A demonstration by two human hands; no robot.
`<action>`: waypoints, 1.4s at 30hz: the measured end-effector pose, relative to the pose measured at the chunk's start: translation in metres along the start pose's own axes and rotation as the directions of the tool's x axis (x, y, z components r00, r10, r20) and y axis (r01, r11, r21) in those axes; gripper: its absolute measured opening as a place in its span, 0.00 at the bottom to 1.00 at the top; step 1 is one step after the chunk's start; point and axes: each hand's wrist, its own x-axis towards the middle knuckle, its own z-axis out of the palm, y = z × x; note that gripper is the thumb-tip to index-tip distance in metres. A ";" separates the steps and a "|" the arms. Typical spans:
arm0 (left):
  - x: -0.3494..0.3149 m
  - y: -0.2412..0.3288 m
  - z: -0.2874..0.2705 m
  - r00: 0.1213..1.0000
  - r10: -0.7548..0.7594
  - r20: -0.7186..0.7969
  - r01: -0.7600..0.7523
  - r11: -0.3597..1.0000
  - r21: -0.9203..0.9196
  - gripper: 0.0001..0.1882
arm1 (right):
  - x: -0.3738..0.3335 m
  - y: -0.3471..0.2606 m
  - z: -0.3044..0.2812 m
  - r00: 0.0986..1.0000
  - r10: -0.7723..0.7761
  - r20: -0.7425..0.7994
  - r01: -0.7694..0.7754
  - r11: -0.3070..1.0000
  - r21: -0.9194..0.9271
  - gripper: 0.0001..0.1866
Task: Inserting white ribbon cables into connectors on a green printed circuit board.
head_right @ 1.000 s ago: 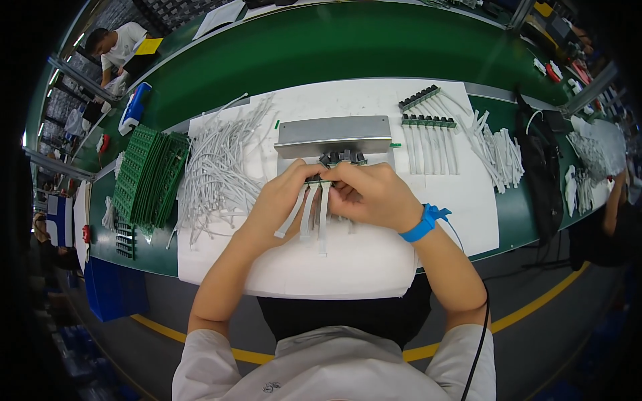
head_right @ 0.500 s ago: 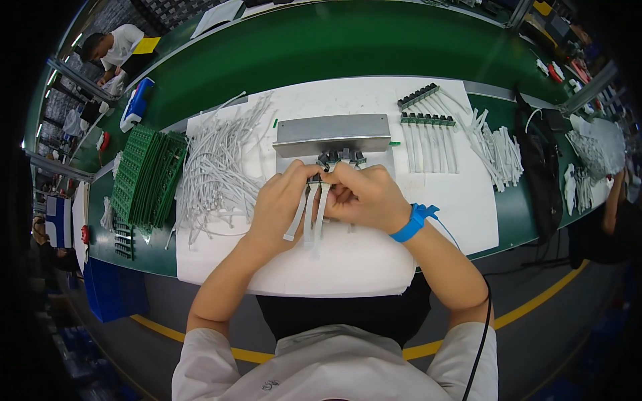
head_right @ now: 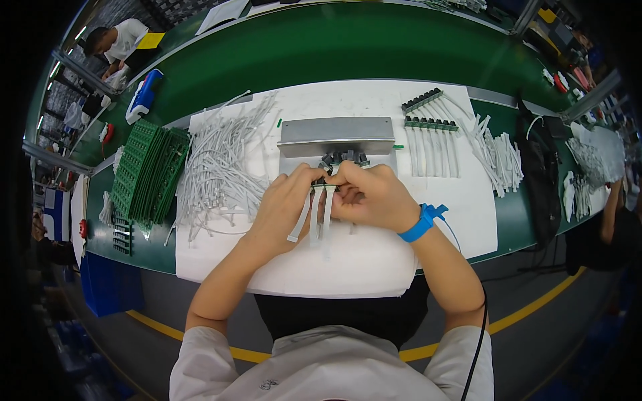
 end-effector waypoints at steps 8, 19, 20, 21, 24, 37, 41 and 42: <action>0.001 0.004 0.007 0.994 -0.012 -0.105 0.021 0.996 0.083 0.20 | -0.001 0.003 0.008 0.998 -0.016 -0.063 0.012 0.998 -0.066 0.11; 0.003 -0.007 0.002 0.978 -0.086 -0.190 0.073 0.994 -0.077 0.24 | 0.005 -0.004 0.001 0.996 -0.073 -0.044 0.065 0.985 -0.162 0.10; 0.003 -0.006 -0.001 0.972 -0.079 -0.222 0.059 0.994 -0.098 0.23 | 0.006 0.000 -0.007 0.994 -0.084 -0.073 0.066 0.972 -0.226 0.10; 0.003 -0.006 -0.002 0.965 -0.072 -0.252 0.044 0.992 -0.118 0.23 | 0.007 0.004 -0.015 0.990 -0.097 -0.102 0.064 0.955 -0.289 0.10; 0.001 -0.009 -0.007 0.968 -0.136 -0.209 0.106 0.983 -0.152 0.25 | 0.013 0.001 -0.039 0.983 0.046 -0.176 -0.092 0.961 -0.262 0.10; 0.004 -0.014 0.005 0.936 -0.225 -0.269 0.130 0.935 -0.330 0.22 | 0.005 0.011 -0.044 1.000 0.020 -0.007 -0.021 0.918 -0.396 0.09; 0.002 -0.017 0.005 0.946 -0.226 -0.233 0.139 0.930 -0.339 0.18 | 0.011 -0.001 -0.040 0.999 0.018 -0.040 -0.035 0.877 -0.480 0.09; 0.002 -0.016 0.005 0.947 -0.235 -0.218 0.141 0.916 -0.375 0.17 | 0.011 -0.001 -0.039 0.997 0.001 -0.082 -0.039 0.882 -0.469 0.10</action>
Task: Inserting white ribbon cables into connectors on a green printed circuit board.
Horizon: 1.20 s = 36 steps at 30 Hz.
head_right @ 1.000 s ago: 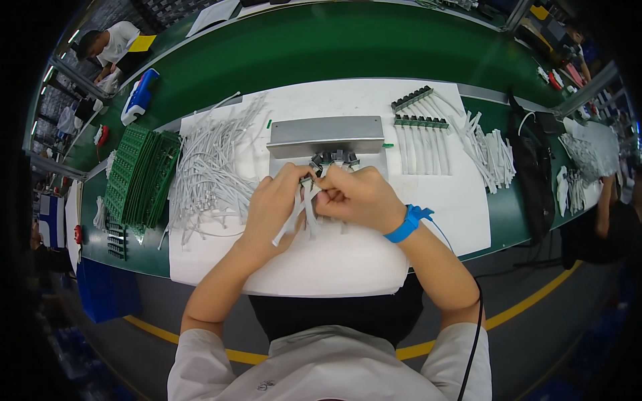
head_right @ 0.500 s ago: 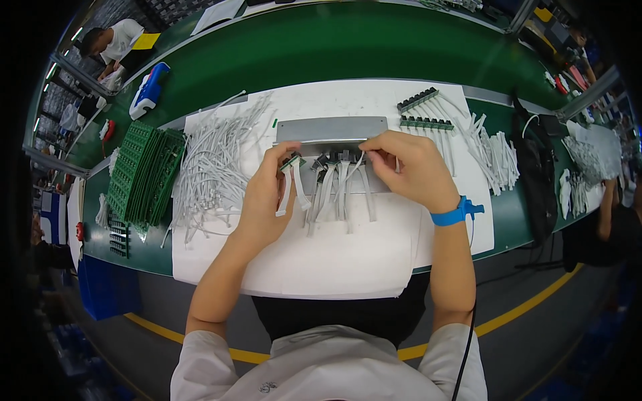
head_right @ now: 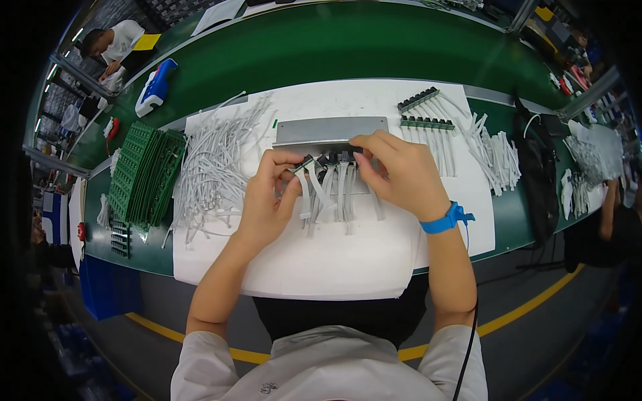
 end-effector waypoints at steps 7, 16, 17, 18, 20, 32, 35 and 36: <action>0.000 0.009 -0.001 0.992 0.005 0.128 0.012 0.991 -0.133 0.12 | -0.005 -0.017 0.007 0.995 -0.052 0.086 0.020 0.941 0.338 0.23; -0.001 0.007 -0.001 0.982 0.041 0.186 -0.031 0.998 -0.058 0.12 | -0.010 -0.020 0.028 0.992 -0.085 0.094 0.041 0.918 0.395 0.26; 0.000 0.009 -0.002 0.982 0.041 0.186 -0.031 0.998 -0.058 0.12 | -0.010 -0.020 0.028 0.992 -0.076 0.096 0.030 0.912 0.409 0.25; 0.001 0.011 -0.004 0.984 0.039 0.175 -0.027 0.997 -0.070 0.13 | -0.011 -0.020 0.030 0.992 -0.076 0.096 0.030 0.912 0.409 0.25; 0.003 0.012 -0.007 0.986 0.039 0.164 -0.026 0.996 -0.081 0.13 | -0.010 -0.021 0.036 0.998 -0.028 0.056 -0.003 0.872 0.489 0.22; 0.000 0.010 -0.001 0.970 0.187 0.153 -0.196 0.980 0.040 0.31 | -0.009 -0.026 0.030 0.964 0.001 0.264 -0.159 0.800 0.578 0.08; 0.007 0.005 -0.010 0.891 0.339 0.300 -0.403 0.897 0.182 0.32 | -0.010 -0.026 0.031 0.967 -0.009 0.254 -0.154 0.777 0.610 0.08; 0.007 0.007 -0.013 0.891 0.341 0.301 -0.404 0.897 0.180 0.32 | -0.010 -0.026 0.029 0.967 -0.007 0.254 -0.154 0.778 0.609 0.08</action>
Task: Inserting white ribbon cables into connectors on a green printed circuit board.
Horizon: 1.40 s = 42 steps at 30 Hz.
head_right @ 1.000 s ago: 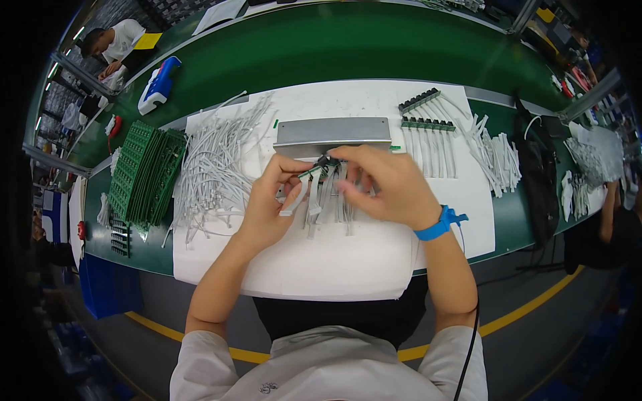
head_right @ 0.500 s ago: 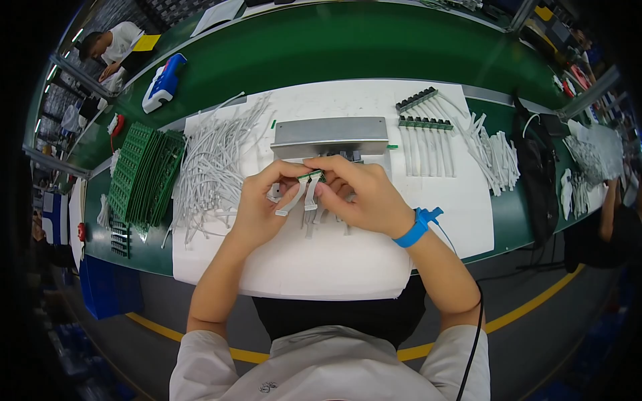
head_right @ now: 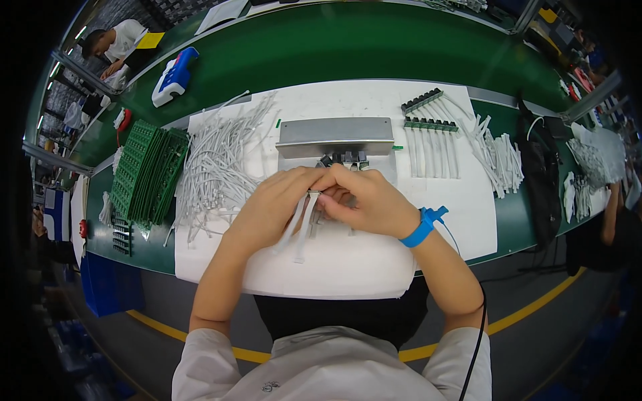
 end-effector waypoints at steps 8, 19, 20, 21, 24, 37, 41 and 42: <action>0.000 0.009 -0.005 1.000 -0.001 0.014 -0.003 0.974 0.226 0.20 | -0.002 -0.008 -0.008 0.998 -0.065 0.015 0.066 0.995 -0.071 0.09; -0.006 0.000 0.005 0.993 -0.044 0.112 0.013 0.965 0.263 0.16 | -0.002 -0.006 0.002 1.000 -0.009 0.015 0.010 0.995 -0.098 0.12; -0.006 0.000 0.006 0.993 -0.051 0.105 0.022 0.965 0.261 0.16 | -0.002 -0.005 0.002 0.999 -0.044 -0.018 0.042 0.995 -0.092 0.12; -0.005 0.000 0.006 0.993 -0.048 0.108 0.018 0.965 0.261 0.16 | -0.003 -0.004 0.002 0.999 -0.044 -0.022 0.041 0.995 -0.093 0.12; 0.000 0.006 0.004 0.994 -0.052 0.095 0.032 0.979 0.203 0.15 | -0.006 -0.004 -0.001 0.999 -0.030 0.022 0.032 0.994 -0.107 0.12; -0.001 0.003 0.009 0.991 -0.066 0.113 0.042 0.977 0.209 0.13 | -0.006 0.004 0.005 0.998 -0.046 -0.041 0.038 0.985 -0.168 0.11; -0.002 0.006 0.009 0.982 -0.141 0.125 0.103 0.958 0.268 0.13 | -0.006 0.011 0.011 0.993 -0.080 -0.084 0.060 0.973 -0.223 0.11; -0.003 0.005 0.010 0.982 -0.140 0.125 0.103 0.958 0.269 0.13 | -0.006 0.014 0.013 0.993 -0.081 -0.084 0.061 0.973 -0.223 0.11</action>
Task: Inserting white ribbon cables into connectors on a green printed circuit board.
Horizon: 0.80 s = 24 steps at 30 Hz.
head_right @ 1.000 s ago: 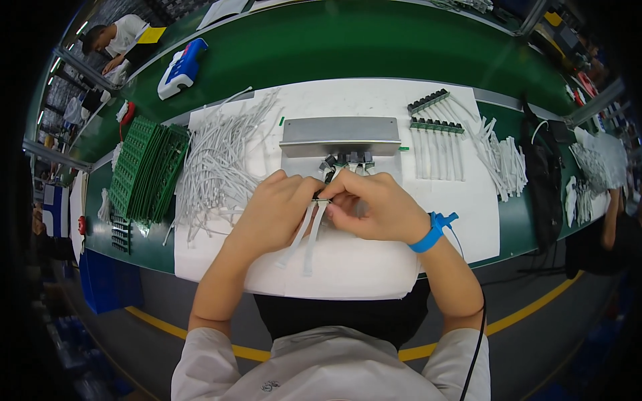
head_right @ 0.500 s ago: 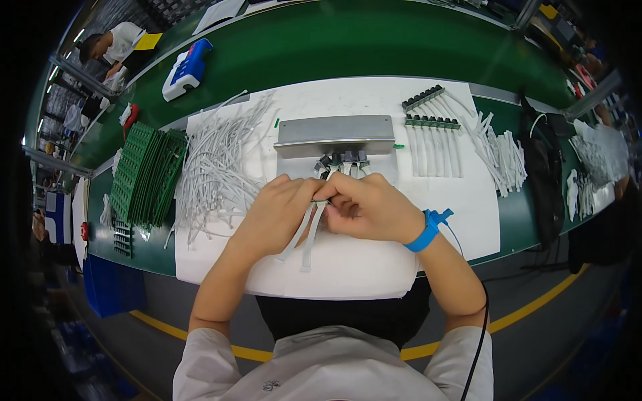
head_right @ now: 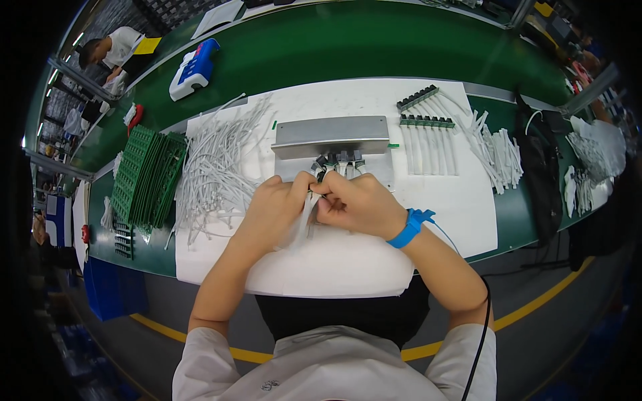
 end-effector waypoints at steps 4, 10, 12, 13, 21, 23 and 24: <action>0.001 -0.001 0.002 0.997 -0.055 -0.048 0.056 0.998 0.019 0.14 | 0.003 0.001 0.001 0.986 -0.144 -0.087 0.129 0.979 -0.157 0.12; 0.003 -0.017 -0.003 0.950 -0.094 -0.297 0.104 0.994 0.019 0.21 | 0.009 0.002 -0.047 0.971 -0.166 -0.173 0.110 0.950 -0.292 0.10; 0.005 -0.016 0.001 0.941 -0.214 -0.262 0.199 0.976 -0.084 0.23 | 0.006 0.000 -0.068 0.989 -0.039 -0.146 -0.010 0.947 -0.322 0.10; 0.004 -0.018 0.005 0.942 -0.211 -0.262 0.197 0.977 -0.078 0.23 | 0.007 0.002 -0.074 0.991 0.000 -0.131 -0.048 0.932 -0.360 0.09; 0.005 -0.014 0.021 0.919 -0.226 -0.324 0.164 0.965 -0.207 0.26 | 0.004 0.011 -0.075 0.989 0.145 0.003 -0.136 0.931 -0.340 0.14; 0.005 -0.011 0.018 0.913 -0.230 -0.336 0.137 0.951 -0.277 0.28 | 0.003 0.007 -0.076 0.984 0.179 -0.017 -0.176 0.933 -0.313 0.13; 0.005 -0.008 0.015 0.910 -0.297 -0.290 0.192 0.920 -0.341 0.28 | 0.004 0.006 -0.077 0.983 0.180 -0.022 -0.176 0.923 -0.343 0.11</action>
